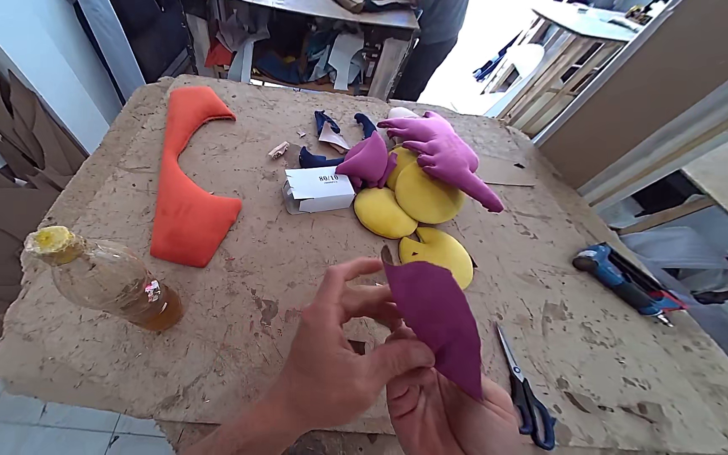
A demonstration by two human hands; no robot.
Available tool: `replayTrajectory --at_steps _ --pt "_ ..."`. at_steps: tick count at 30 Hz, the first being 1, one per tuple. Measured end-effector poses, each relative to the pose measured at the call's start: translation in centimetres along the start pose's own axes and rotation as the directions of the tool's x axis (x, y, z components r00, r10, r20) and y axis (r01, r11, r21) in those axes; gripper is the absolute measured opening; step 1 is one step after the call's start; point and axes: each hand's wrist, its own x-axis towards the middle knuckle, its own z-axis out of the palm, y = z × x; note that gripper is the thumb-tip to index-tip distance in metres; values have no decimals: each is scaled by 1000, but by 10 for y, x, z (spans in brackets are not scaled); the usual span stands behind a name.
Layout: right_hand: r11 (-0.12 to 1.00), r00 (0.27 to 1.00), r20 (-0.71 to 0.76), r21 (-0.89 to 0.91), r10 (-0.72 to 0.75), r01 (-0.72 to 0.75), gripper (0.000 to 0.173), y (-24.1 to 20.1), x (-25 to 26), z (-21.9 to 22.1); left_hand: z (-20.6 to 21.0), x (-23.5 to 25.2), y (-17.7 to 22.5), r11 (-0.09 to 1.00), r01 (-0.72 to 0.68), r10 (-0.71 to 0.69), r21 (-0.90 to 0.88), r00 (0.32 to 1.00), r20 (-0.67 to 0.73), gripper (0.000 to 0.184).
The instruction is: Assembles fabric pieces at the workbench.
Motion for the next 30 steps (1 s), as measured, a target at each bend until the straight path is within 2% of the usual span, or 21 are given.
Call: replayTrajectory --at_steps 1,2,6,7,9,10,11,13,14,16,19,21,22,23,24,25,26,27,28,30 --pt "1000 1000 7 -12 10 -10 29 1 -2 -2 4 2 1 1000 9 -9 -13 1000 4 79" --pt "999 1000 20 -25 21 -20 27 1 -3 -3 7 2 2 1000 11 -11 -27 1000 0 80" --pt "994 991 76 0 108 -109 29 3 -4 -2 15 2 0 1000 -17 19 23 994 -108 53" --pt "991 988 77 31 130 -133 31 4 -3 -3 15 4 0 999 -7 13 45 991 -133 55" --pt "982 988 60 113 145 -151 38 3 0 -4 7 10 3 999 21 -19 34 996 -84 72" --pt "980 989 55 140 136 -143 42 1 1 -3 0 12 2 1000 30 -30 3 998 -62 74" --pt "978 990 52 159 128 -135 42 -2 2 -2 -6 13 -1 999 35 -37 -29 996 -78 68" --pt "975 992 45 184 115 -121 39 -5 2 -1 -16 10 -11 999 31 -42 -43 962 -270 37" --pt "974 993 41 194 111 -117 37 -5 3 -1 -21 9 -16 998 39 -50 -40 937 -346 36" --pt "971 994 38 213 104 -110 34 -5 3 -3 -31 4 -21 997 64 -76 -43 915 -397 53" --pt "966 993 28 231 114 -117 33 -4 5 -4 -36 -1 -20 994 109 -106 -11 931 -350 63" --pt "976 994 42 191 96 -103 34 -4 7 -4 -35 -5 -18 993 114 -117 -28 951 -286 50" --pt "992 997 69 110 47 -54 35 -5 8 -5 -36 -6 -18 994 100 -107 -41 968 -228 38" --pt "998 992 115 -48 -43 49 37 -5 8 -6 -39 -8 -17 994 88 -98 -61 979 -176 28" --pt "944 972 178 -266 -152 196 39 -7 9 -6 -43 -11 -18 994 77 -88 -75 983 -160 26" --pt "799 935 255 -493 -246 344 42 -11 8 -5 -47 -15 -20 995 62 -77 -84 978 -192 30" --pt "574 890 349 -680 -293 456 50 -16 6 -3 -53 -18 -21 995 51 -70 -87 970 -235 39" --pt "347 845 440 -775 -303 528 58 -20 4 1 -61 -22 -22 994 42 -69 -103 961 -269 48" --pt "178 807 517 -799 -285 575 64 -23 0 3 -69 -26 -22 992 32 -67 -124 953 -296 55" --pt "-4 757 617 -776 -216 631 67 -27 -5 4 -84 -31 -21 993 1 -37 -115 949 -313 56"
